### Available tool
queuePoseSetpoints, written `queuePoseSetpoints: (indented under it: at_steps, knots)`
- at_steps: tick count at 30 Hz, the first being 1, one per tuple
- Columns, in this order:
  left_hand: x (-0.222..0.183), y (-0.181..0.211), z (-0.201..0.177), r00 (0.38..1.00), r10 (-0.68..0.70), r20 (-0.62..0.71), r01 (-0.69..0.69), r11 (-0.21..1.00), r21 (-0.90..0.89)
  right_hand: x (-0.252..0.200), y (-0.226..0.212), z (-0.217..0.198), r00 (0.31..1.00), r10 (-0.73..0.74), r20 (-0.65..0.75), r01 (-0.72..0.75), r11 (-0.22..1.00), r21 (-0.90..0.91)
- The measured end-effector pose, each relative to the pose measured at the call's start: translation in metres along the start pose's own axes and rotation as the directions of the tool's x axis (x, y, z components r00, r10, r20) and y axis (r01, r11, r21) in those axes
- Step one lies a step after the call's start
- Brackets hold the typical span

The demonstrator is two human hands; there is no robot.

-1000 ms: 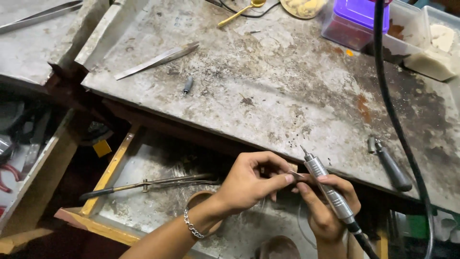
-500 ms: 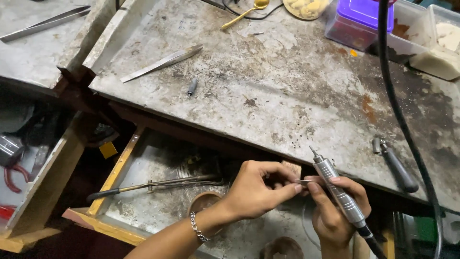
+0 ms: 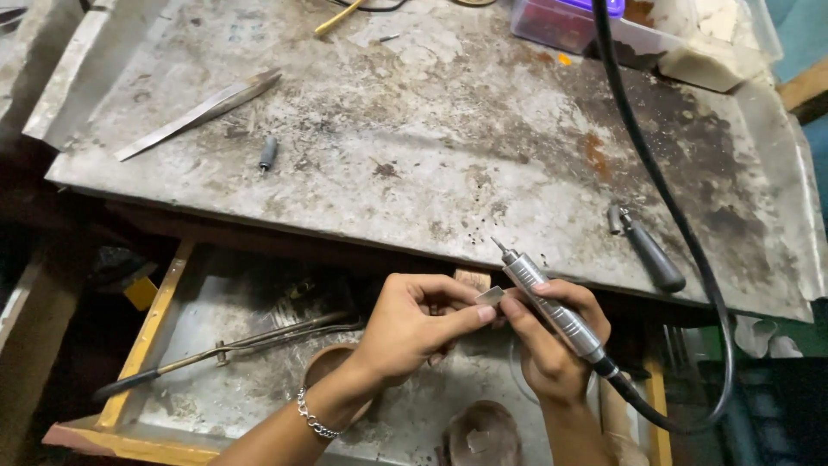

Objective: Using a rotary tool to polish or grind a small metal jewelry component at a workbench.

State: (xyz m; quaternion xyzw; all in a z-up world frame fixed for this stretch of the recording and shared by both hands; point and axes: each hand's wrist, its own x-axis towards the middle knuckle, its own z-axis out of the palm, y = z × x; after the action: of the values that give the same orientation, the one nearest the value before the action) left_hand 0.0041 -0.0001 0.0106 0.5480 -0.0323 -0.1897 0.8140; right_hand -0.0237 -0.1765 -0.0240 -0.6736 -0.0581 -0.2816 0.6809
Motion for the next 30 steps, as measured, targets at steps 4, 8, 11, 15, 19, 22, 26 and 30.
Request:
queuePoseSetpoints:
  at_steps: [4, 8, 11, 15, 19, 22, 26, 30]
  knots:
    - [-0.003, 0.003, 0.004, 0.999, -0.032, -0.005, 0.032, 0.998, 0.057, 0.004, -0.001, -0.001, 0.995, -0.053, 0.079, 0.049, 0.998, 0.045]
    - [-0.003, -0.001, 0.004, 1.0, -0.01, 0.018, 0.008, 0.992, 0.127, 0.004, -0.002, -0.003, 0.997, -0.018, 0.076, 0.016, 1.0, 0.021]
    - [-0.001, -0.002, 0.004, 1.0, -0.023, 0.008, 0.021, 0.988, 0.153, 0.006, -0.006, -0.002, 0.993, -0.007, 0.115, 0.005, 1.0, 0.015]
    - [0.0, -0.002, 0.003, 0.997, -0.078, -0.001, 0.077, 0.987, 0.144, 0.007, -0.006, -0.003, 0.988, 0.04, 0.147, -0.046, 0.998, 0.034]
    - [-0.023, 0.041, 0.011, 0.992, -0.068, -0.11, 0.108, 0.9, 0.423, 0.008, -0.009, 0.0, 0.988, 0.041, 0.147, -0.057, 0.993, 0.103]
    - [-0.062, 0.059, 0.014, 0.83, 0.558, -0.026, -0.465, 0.716, 0.52, 0.01, -0.007, -0.001, 0.991, 0.034, 0.132, -0.046, 0.995, 0.09]
    - [-0.094, 0.077, 0.019, 0.787, 0.614, -0.058, -0.606, 0.751, -0.262, 0.01, -0.005, 0.0, 0.991, 0.015, 0.129, -0.039, 0.981, 0.189]
    - [-0.099, 0.072, 0.019, 0.799, 0.599, -0.064, -0.601, 0.787, -0.138, 0.01, -0.008, 0.0, 0.991, -0.004, 0.136, -0.022, 0.981, 0.194]
